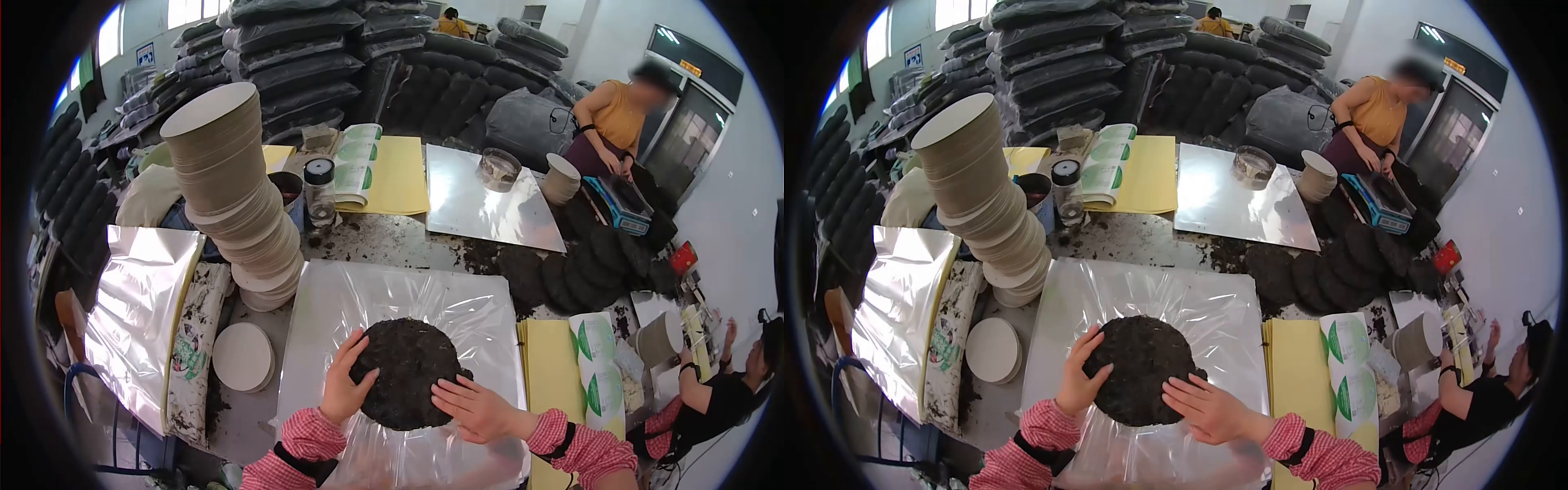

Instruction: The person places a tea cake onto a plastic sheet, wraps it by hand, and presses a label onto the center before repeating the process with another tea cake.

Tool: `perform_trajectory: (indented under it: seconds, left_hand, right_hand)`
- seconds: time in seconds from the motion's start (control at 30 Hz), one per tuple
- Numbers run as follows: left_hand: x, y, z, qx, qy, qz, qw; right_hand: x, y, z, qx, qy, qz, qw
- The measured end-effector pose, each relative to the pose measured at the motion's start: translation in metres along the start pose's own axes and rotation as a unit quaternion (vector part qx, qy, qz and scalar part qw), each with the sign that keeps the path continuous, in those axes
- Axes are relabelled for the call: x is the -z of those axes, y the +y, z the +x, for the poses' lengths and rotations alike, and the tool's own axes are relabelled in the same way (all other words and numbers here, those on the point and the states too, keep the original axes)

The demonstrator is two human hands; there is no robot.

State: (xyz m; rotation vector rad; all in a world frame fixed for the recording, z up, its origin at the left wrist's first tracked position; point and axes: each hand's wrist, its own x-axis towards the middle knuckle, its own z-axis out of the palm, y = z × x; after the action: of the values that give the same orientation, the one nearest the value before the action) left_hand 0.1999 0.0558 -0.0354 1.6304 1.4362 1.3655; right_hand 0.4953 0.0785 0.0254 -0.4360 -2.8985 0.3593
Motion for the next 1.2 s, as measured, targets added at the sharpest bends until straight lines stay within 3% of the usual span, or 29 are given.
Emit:
perform_trajectory:
  seconds: [0.03, 0.1, 0.17, 0.23, 0.33, 0.37, 0.43, 0.47, 0.5, 0.57, 0.6, 0.63, 0.7, 0.77, 0.83, 0.87, 0.9, 0.97, 1.1, 1.13, 1.17, 1.2]
  left_hand:
    - [0.000, 0.000, 0.002, -0.007, 0.003, 0.001, 1.000]
    - [0.002, 0.001, 0.002, -0.007, 0.002, 0.007, 1.000]
    - [0.006, 0.005, 0.006, 0.026, -0.014, -0.012, 0.999]
    - [0.002, 0.009, 0.007, 0.025, -0.005, -0.020, 0.999]
    - [-0.007, 0.012, 0.018, -0.024, -0.075, 0.168, 0.983]
    - [-0.012, 0.015, 0.019, -0.023, -0.078, 0.169, 0.982]
    - [-0.018, 0.019, 0.024, -0.121, -0.064, 0.391, 0.910]
    - [-0.010, 0.034, 0.028, -0.174, -0.100, 0.413, 0.888]
    - [-0.003, 0.030, 0.038, -0.173, -0.106, 0.410, 0.890]
    - [0.012, 0.020, 0.052, -0.151, -0.341, 0.281, 0.884]
    - [0.009, 0.029, 0.062, -0.166, -0.395, 0.339, 0.837]
    - [0.001, 0.033, 0.063, -0.162, -0.401, 0.336, 0.837]
    - [-0.012, 0.038, 0.071, -0.108, -0.490, 0.451, 0.738]
    - [-0.018, 0.030, 0.068, -0.121, -0.471, 0.444, 0.752]
    - [-0.033, 0.035, 0.063, -0.052, -0.458, 0.546, 0.700]
    - [-0.044, 0.015, 0.049, -0.050, -0.388, 0.560, 0.730]
    - [-0.052, -0.001, 0.041, -0.050, -0.390, 0.558, 0.731]
    - [-0.057, -0.019, 0.030, -0.089, -0.274, 0.559, 0.778]
    - [-0.032, 0.004, 0.047, -0.074, -0.349, 0.539, 0.763]
    - [-0.015, 0.018, 0.048, -0.154, -0.354, 0.452, 0.805]
    - [0.001, 0.031, 0.046, -0.230, -0.358, 0.354, 0.833]
    - [0.012, 0.044, 0.041, -0.260, -0.393, 0.338, 0.815]
  right_hand:
    - [0.005, 0.006, 0.003, 0.002, 0.002, -0.004, 1.000]
    - [0.015, 0.017, 0.019, -0.008, 0.123, 0.051, 0.991]
    - [0.003, 0.023, 0.051, -0.036, 0.136, 0.071, 0.987]
    - [-0.024, 0.032, 0.068, -0.043, 0.018, 0.000, 0.999]
    - [-0.031, 0.036, 0.073, -0.060, 0.029, 0.014, 0.998]
    - [-0.033, 0.034, 0.074, -0.077, 0.032, 0.012, 0.996]
    - [-0.041, 0.031, 0.075, -0.100, 0.081, 0.060, 0.990]
    - [-0.036, 0.029, 0.077, -0.121, 0.089, 0.073, 0.986]
    - [-0.033, 0.027, 0.078, -0.144, 0.094, 0.090, 0.981]
    - [-0.033, 0.022, 0.085, -0.190, 0.090, 0.077, 0.975]
    - [-0.035, 0.020, 0.089, -0.209, 0.059, 0.079, 0.973]
    - [-0.040, 0.019, 0.092, -0.224, 0.054, 0.076, 0.970]
    - [-0.039, 0.016, 0.096, -0.234, 0.028, 0.043, 0.971]
    - [-0.035, 0.015, 0.102, -0.248, 0.005, 0.026, 0.968]
    - [-0.047, 0.013, 0.104, -0.266, -0.028, 0.018, 0.963]
    - [-0.058, 0.014, 0.106, -0.282, -0.047, -0.025, 0.958]
    - [-0.066, 0.015, 0.107, -0.295, -0.064, -0.069, 0.951]
    - [-0.071, 0.012, 0.106, -0.301, -0.031, -0.092, 0.948]
    - [-0.077, 0.006, 0.103, -0.311, -0.009, -0.050, 0.949]
    - [-0.083, 0.008, 0.099, -0.303, 0.002, -0.055, 0.951]
    - [-0.083, 0.004, 0.089, -0.241, 0.106, -0.186, 0.947]
    - [-0.057, -0.006, 0.087, -0.278, 0.038, -0.160, 0.946]
